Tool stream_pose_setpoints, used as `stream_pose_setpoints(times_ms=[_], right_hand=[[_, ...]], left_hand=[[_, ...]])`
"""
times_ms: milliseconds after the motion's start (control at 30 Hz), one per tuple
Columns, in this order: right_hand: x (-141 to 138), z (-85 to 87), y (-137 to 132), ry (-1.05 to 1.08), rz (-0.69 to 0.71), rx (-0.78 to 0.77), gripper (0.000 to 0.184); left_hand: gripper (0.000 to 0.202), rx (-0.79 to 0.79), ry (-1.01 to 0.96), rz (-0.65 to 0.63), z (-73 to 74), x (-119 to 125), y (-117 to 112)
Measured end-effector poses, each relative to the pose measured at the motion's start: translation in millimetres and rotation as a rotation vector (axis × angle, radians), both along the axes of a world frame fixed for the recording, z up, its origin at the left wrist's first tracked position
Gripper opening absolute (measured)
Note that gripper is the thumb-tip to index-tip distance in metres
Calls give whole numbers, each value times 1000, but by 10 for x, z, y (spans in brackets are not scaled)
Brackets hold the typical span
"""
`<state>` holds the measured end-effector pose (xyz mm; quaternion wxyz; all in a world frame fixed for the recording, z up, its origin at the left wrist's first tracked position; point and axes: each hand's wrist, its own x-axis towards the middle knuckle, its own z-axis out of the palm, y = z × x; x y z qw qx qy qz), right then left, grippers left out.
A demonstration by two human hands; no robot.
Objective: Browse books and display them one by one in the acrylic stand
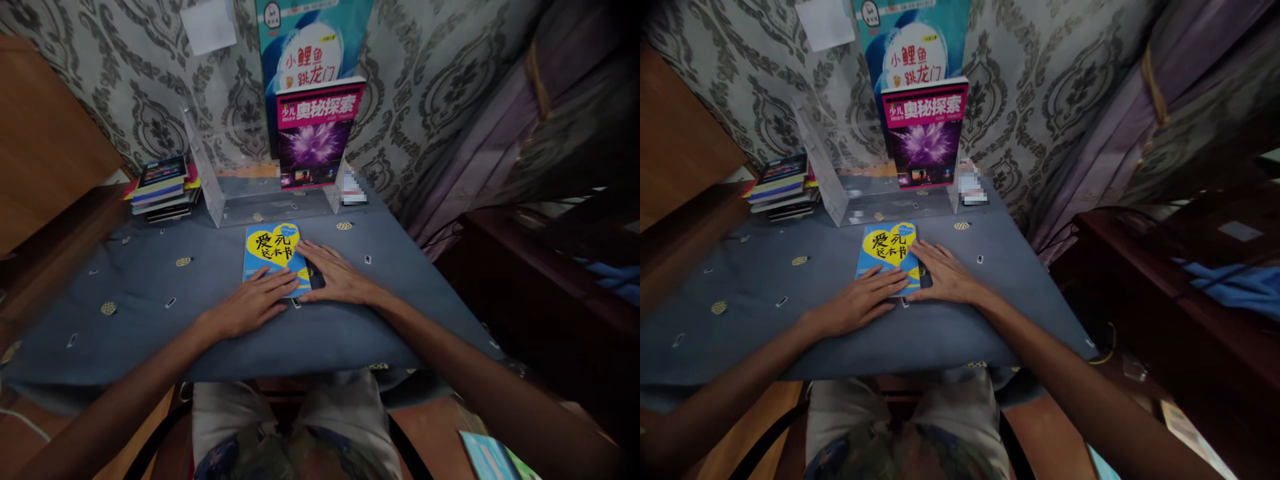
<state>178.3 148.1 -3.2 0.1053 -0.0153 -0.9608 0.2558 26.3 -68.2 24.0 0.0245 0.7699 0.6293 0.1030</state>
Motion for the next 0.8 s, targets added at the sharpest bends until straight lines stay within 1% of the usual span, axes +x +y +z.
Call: stream_pose_setpoints(times_ms=[67, 133, 200, 333, 433, 600, 667, 733, 800], right_hand=[[2, 3, 4, -6, -3, 7, 105], [1, 4, 5, -10, -3, 7, 102], [-1, 7, 4, -15, -3, 2, 101], [-3, 21, 4, -16, -3, -20, 100], [-2, 38, 9, -3, 7, -46, 95], [5, 62, 12, -1, 13, -62, 89], [8, 70, 6, -7, 13, -57, 87], [12, 77, -5, -13, 8, -52, 82], [14, 84, -19, -22, -3, -45, 75]], left_hand=[[46, 70, 11, 55, -25, -66, -89], [46, 146, 38, 140, -45, -123, -161], [45, 180, 87, 193, -59, -150, -207], [42, 196, 196, 183, -80, -132, -224], [38, 181, 202, 168, -77, -115, -214], [37, 151, 232, 199, -7, -99, -219], [37, 158, 198, 225, 34, -98, -218], [37, 170, 106, 257, 62, -122, -198], [38, 181, 13, 324, 62, -187, -150]])
